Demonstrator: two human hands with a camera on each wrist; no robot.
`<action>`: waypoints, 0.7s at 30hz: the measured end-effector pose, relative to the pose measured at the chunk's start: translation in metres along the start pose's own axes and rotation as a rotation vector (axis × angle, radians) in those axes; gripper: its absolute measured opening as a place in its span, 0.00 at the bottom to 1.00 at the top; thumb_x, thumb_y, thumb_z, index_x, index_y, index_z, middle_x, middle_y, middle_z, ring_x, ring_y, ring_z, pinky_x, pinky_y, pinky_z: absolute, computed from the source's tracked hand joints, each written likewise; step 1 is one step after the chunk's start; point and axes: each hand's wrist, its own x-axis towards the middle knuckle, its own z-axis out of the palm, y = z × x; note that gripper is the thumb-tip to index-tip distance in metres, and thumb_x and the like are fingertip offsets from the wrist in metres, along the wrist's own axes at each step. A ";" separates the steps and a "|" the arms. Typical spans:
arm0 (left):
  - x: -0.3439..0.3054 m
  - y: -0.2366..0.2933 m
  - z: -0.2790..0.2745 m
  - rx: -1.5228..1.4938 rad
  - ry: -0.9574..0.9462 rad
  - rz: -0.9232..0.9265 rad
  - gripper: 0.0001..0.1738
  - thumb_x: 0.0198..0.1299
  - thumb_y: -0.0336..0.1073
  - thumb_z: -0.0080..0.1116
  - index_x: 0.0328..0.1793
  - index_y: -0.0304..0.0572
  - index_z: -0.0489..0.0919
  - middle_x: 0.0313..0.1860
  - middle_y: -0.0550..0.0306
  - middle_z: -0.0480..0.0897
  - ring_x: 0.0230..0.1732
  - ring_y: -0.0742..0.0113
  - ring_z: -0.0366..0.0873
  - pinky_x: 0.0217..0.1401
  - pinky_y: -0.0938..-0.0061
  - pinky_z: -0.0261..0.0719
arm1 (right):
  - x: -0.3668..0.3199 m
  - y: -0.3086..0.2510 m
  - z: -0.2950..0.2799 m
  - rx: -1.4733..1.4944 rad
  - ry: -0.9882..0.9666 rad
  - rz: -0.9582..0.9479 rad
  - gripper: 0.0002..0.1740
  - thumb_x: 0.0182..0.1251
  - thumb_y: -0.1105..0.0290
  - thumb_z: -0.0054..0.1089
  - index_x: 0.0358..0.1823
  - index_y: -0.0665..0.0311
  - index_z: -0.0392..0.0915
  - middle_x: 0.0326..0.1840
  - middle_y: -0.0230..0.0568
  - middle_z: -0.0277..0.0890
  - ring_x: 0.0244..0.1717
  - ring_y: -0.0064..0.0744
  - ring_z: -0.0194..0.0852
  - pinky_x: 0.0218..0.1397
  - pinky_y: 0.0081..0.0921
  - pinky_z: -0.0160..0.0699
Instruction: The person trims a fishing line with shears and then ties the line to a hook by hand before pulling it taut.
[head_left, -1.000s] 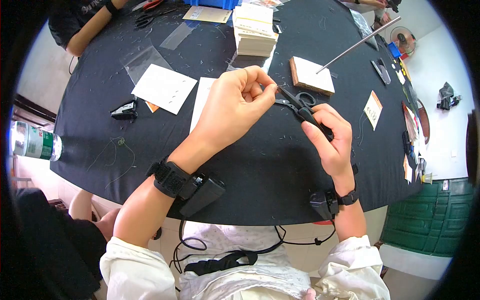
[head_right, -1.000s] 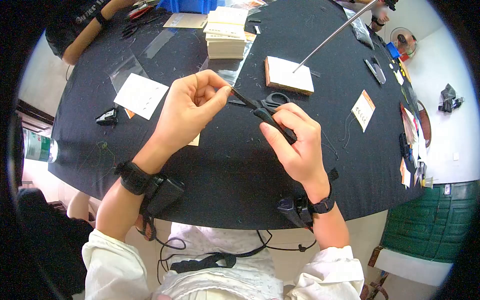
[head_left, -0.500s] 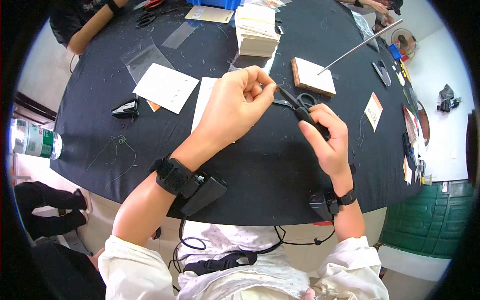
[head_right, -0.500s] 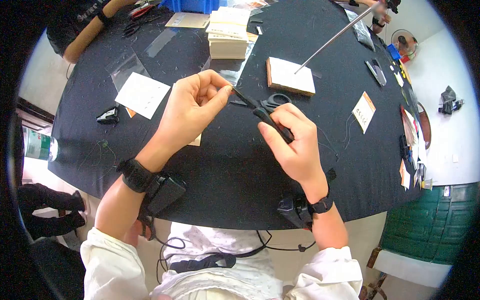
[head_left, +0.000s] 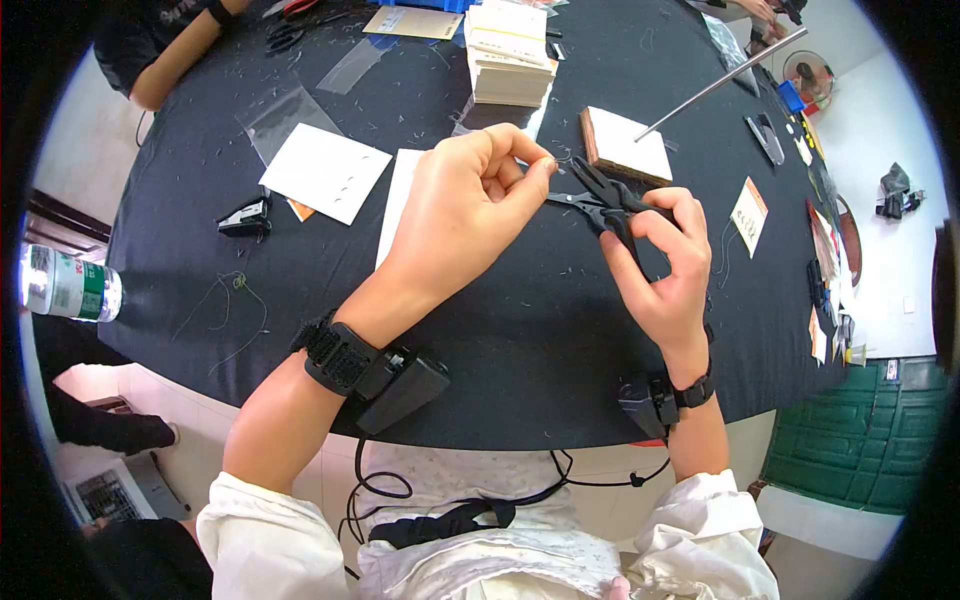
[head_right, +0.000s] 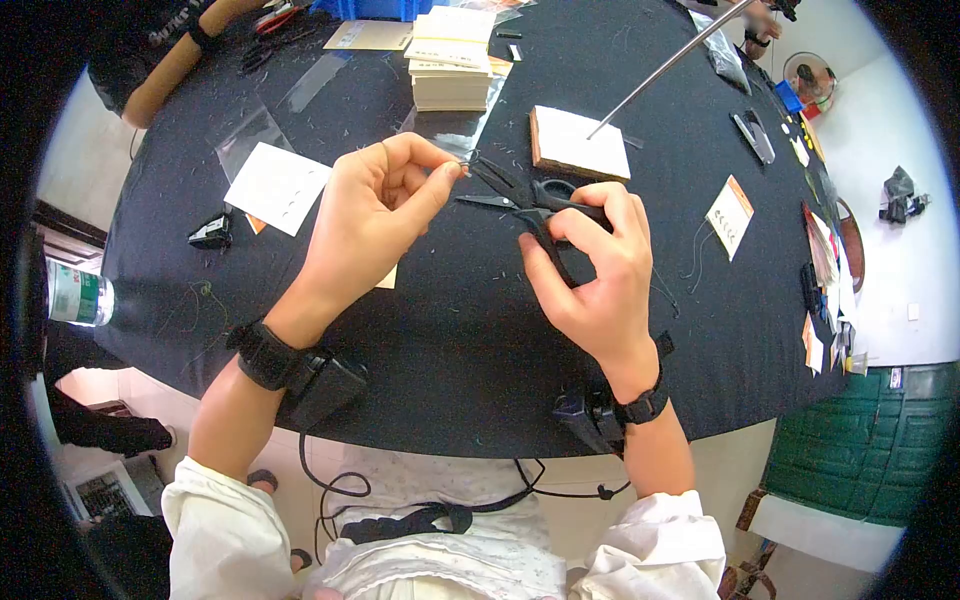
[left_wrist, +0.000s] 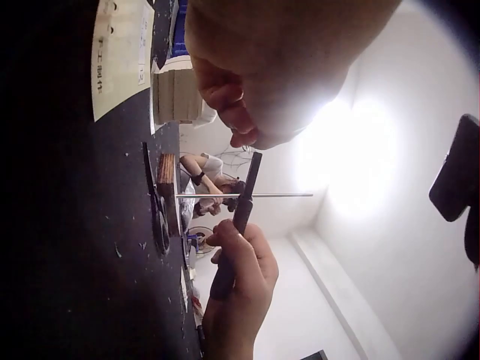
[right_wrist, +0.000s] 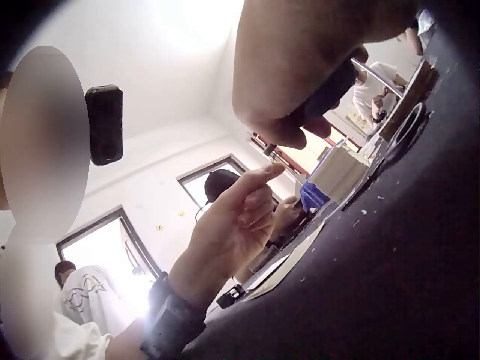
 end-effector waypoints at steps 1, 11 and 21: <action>0.000 0.000 0.000 -0.007 0.005 0.002 0.07 0.60 0.31 0.55 0.37 0.34 0.77 0.17 0.72 0.72 0.17 0.90 0.63 0.17 0.92 0.56 | 0.000 0.000 0.000 -0.002 -0.001 0.000 0.09 0.41 0.74 0.66 0.21 0.65 0.72 0.33 0.42 0.67 0.35 0.39 0.65 0.38 0.29 0.63; 0.000 -0.003 0.000 0.021 0.004 0.049 0.06 0.59 0.31 0.56 0.37 0.34 0.78 0.17 0.72 0.72 0.17 0.90 0.62 0.17 0.91 0.54 | 0.001 -0.005 0.000 0.013 -0.029 0.032 0.09 0.41 0.75 0.66 0.21 0.66 0.72 0.33 0.42 0.67 0.34 0.38 0.65 0.36 0.28 0.63; -0.001 -0.003 0.001 0.047 -0.002 0.066 0.06 0.59 0.31 0.56 0.35 0.35 0.77 0.17 0.72 0.72 0.16 0.91 0.60 0.17 0.91 0.52 | -0.001 -0.004 -0.001 0.027 -0.066 0.048 0.08 0.45 0.75 0.64 0.22 0.69 0.72 0.31 0.42 0.68 0.33 0.38 0.65 0.35 0.28 0.64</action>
